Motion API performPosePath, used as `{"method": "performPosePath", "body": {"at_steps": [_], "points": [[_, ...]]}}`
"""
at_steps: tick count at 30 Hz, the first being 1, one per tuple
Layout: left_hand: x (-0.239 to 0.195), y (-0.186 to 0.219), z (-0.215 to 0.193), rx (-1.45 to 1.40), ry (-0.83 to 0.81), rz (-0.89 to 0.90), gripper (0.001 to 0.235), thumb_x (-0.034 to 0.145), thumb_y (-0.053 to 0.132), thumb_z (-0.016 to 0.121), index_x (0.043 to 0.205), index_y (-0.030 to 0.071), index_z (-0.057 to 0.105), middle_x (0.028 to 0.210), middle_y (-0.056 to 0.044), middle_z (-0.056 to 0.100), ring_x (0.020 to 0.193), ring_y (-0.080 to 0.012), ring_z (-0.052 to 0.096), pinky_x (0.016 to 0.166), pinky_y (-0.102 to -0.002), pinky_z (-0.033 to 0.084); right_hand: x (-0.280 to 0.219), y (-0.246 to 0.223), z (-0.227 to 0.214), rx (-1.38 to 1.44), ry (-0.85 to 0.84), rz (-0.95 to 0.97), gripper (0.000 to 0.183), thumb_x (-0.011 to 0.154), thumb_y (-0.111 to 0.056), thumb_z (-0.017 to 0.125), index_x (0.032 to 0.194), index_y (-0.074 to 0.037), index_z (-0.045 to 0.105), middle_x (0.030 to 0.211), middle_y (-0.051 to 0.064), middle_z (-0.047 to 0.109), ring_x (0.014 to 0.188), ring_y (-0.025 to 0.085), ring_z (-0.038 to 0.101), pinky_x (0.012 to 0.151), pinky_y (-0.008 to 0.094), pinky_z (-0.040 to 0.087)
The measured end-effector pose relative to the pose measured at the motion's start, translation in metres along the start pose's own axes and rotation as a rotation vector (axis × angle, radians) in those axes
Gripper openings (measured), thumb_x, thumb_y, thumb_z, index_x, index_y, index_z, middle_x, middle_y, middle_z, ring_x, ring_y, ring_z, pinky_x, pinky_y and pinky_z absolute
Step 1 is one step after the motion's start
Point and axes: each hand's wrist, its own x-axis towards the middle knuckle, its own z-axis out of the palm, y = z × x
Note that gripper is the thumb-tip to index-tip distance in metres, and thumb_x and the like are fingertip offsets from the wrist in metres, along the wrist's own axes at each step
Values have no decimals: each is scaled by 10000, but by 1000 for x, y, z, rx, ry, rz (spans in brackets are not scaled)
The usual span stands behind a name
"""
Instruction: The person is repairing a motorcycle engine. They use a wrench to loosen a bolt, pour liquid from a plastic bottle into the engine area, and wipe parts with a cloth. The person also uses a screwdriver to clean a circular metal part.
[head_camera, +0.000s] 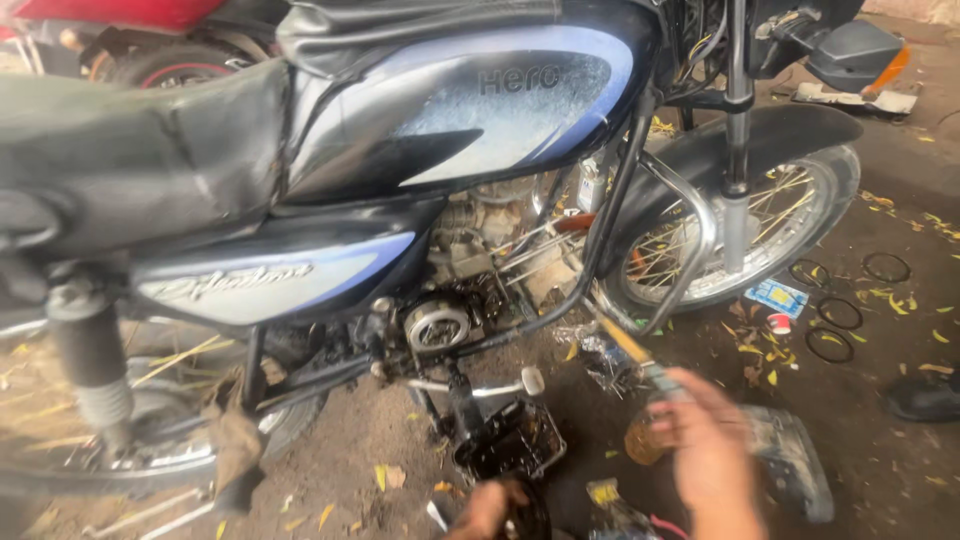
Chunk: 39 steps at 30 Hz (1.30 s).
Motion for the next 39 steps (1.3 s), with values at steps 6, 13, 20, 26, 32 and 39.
{"method": "performPosePath", "body": {"at_steps": [6, 13, 20, 26, 32, 39], "points": [[-132, 47, -61, -1004, 51, -25, 480, 731, 271, 591, 1161, 91, 707, 1123, -138, 721, 1074, -341, 645, 963, -495, 488, -22, -2, -28, 788, -431, 133, 347, 1145, -251, 580, 1245, 67, 678, 958, 165, 714, 811, 232, 674, 632, 313, 496], [-210, 78, -93, -1293, 101, 178, 599, 723, 334, 553, 1237, 44, 651, 1146, -194, 722, 1031, -340, 675, 898, -535, 528, -59, 26, 42, 26, -660, 111, 308, 963, -130, 555, 1111, 92, 709, 973, 251, 785, 837, 304, 766, 679, 371, 615], [-215, 78, -95, -1362, 201, 510, 589, 644, 159, 550, 1214, 55, 656, 1103, -120, 706, 1008, -303, 660, 897, -576, 556, -89, 66, 73, -186, -792, -85, 205, 927, -15, 611, 1070, 85, 717, 996, 226, 790, 875, 270, 795, 761, 382, 679], [-205, 77, -95, -1297, 239, 538, 555, 608, 127, 538, 1144, 55, 663, 1019, -93, 718, 975, -276, 667, 885, -553, 579, -91, 92, 68, -150, -769, -152, 167, 910, 30, 639, 1046, 84, 721, 1019, 222, 770, 901, 270, 798, 803, 393, 690], [-190, 67, -85, -1188, 343, 654, 523, 612, 72, 566, 1111, -1, 704, 890, -88, 720, 811, -230, 662, 772, -396, 589, -96, 92, 70, -350, -824, -373, 148, 870, 19, 675, 998, 68, 733, 1029, 198, 763, 874, 237, 826, 783, 350, 696], [-184, 64, -74, -1190, 374, 791, 494, 630, 6, 543, 1100, -33, 690, 855, -73, 701, 731, -170, 640, 662, -280, 566, -110, 88, 79, -187, -686, -292, 158, 895, 10, 664, 1021, 87, 719, 968, 206, 773, 836, 245, 821, 743, 344, 713]]}}
